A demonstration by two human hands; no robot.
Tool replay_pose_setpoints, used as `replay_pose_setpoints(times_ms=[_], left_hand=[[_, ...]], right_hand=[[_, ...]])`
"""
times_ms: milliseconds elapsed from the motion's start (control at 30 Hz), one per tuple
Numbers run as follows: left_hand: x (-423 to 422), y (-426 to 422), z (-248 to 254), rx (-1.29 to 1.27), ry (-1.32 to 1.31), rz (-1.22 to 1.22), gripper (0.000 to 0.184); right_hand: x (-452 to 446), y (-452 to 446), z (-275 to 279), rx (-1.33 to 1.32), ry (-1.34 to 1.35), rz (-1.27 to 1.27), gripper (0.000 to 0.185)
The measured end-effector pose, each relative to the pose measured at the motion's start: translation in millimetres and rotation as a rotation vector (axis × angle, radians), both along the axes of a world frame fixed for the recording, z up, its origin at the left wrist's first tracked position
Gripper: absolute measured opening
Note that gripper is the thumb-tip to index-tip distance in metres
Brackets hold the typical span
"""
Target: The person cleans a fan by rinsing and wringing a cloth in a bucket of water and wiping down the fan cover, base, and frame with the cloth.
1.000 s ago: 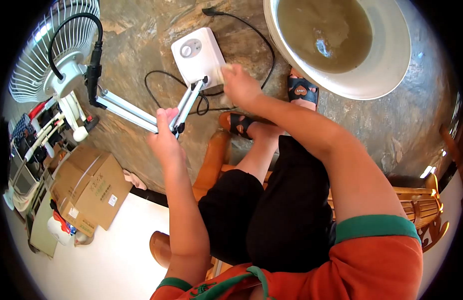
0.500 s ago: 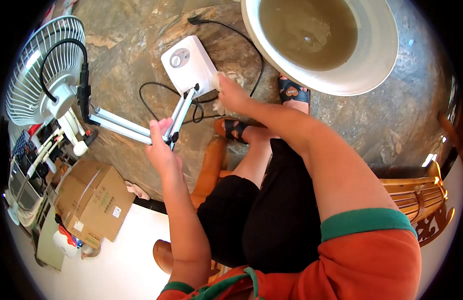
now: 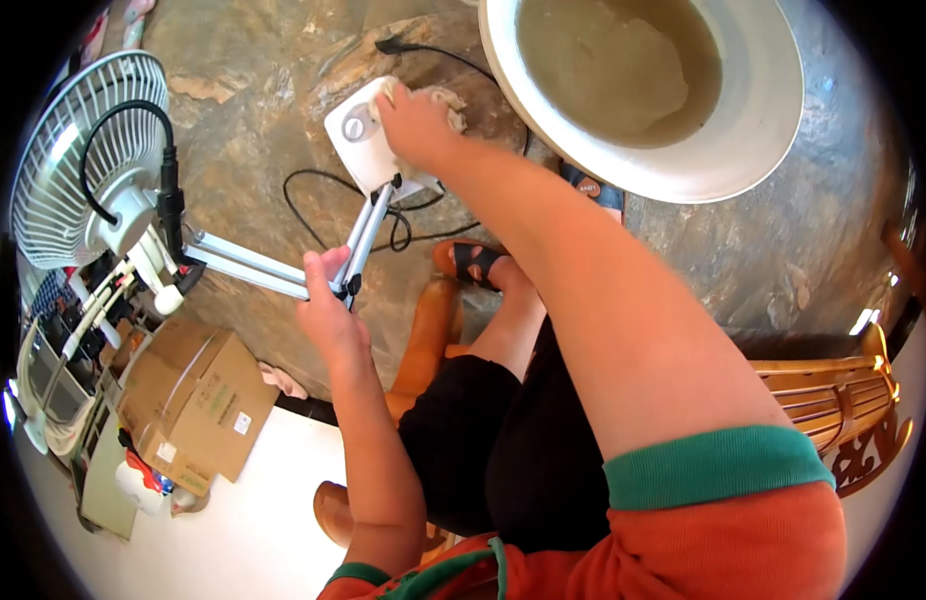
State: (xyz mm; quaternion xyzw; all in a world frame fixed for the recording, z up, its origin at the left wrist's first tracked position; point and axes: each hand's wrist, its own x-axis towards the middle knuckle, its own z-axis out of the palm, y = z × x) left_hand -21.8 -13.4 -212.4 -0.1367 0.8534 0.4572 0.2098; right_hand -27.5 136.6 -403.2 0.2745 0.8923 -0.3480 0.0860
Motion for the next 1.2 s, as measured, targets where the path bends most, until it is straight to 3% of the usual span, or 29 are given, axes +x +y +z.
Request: replay_pose_setpoints(times_ms=[200, 400, 500, 700, 833, 933, 1067, 1133, 1200], left_hand=[[2.4, 1.6, 2.0, -0.016, 0.010, -0.004, 0.039], [1.6, 1.8, 3.0, -0.053, 0.020, -0.020, 0.039], [1.8, 4.0, 4.0, -0.060, 0.018, -0.028, 0.039], [0.9, -0.3, -0.2, -0.040, 0.053, -0.049, 0.039], [2.7, -0.4, 0.9, -0.031, 0.054, -0.039, 0.039], [2.1, 2.7, 0.4, -0.024, 0.060, -0.030, 0.038], [2.4, 2.6, -0.7, -0.034, 0.084, -0.027, 0.037], [4.7, -0.2, 3.5, -0.051, 0.057, -0.023, 0.037], [1.6, 4.6, 1.0, -0.046, 0.055, -0.024, 0.037]], right_hand=[[51.1, -37.6, -1.7, 0.101, 0.097, 0.030, 0.049], [-6.7, -1.0, -4.2, 0.111, -0.012, 0.011, 0.037], [-42.0, 31.9, 0.4, 0.120, -0.137, 0.144, 0.034], [-16.0, 15.0, 22.8, 0.238, -0.174, 0.164, 0.029], [16.8, 0.6, 11.3, 0.103, -0.089, 0.084, 0.027], [41.8, 12.2, 7.0, -0.080, -0.234, 0.181, 0.032], [67.5, 7.9, -8.7, -0.277, -0.247, 0.014, 0.047], [49.0, 19.9, -16.2, -0.497, -0.287, -0.143, 0.054], [22.0, 21.1, -17.3, -0.513, -0.288, -0.249, 0.056]])
